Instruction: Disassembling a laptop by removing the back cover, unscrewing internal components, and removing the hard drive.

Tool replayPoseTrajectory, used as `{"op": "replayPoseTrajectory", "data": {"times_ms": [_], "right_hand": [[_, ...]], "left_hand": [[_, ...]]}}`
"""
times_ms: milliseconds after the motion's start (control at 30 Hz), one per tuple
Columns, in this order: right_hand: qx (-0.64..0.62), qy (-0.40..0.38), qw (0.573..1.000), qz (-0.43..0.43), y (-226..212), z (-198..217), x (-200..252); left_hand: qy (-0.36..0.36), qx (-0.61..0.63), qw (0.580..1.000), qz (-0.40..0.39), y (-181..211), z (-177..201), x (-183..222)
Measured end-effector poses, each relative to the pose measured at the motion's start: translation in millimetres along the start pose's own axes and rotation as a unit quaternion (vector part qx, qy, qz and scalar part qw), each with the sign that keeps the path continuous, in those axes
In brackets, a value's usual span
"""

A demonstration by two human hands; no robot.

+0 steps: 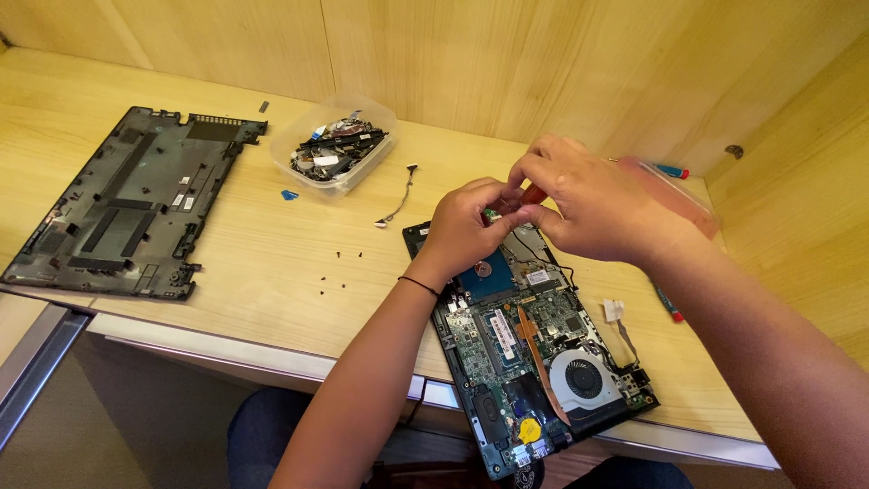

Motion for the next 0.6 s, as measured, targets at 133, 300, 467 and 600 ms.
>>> {"op": "replayPoseTrajectory", "data": {"times_ms": [133,300,467,600], "right_hand": [[0.069,-0.032,0.991,-0.113,8,-1,2],[0.088,-0.044,0.995,0.032,-11,3,-4],[0.057,-0.026,0.998,-0.016,-13,4,-2],[0.008,-0.026,0.999,-0.027,-11,-2,-1]], "left_hand": [[0.001,-0.024,1.0,-0.003,-2,-1,-1],[-0.03,0.036,0.999,0.019,-20,-10,4],[0.006,0.007,1.0,0.024,-25,-3,0],[-0.017,0.025,0.999,0.011,-11,-1,-2]]}}
Point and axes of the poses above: each hand's wrist, its own x-axis away from the middle knuckle, its own z-axis out of the back of the hand, y = z × x, the point moved 5 cm from there along -x, towards the middle knuckle, and after that the axes turned 2 degrees about x, right-handed, at the moved point
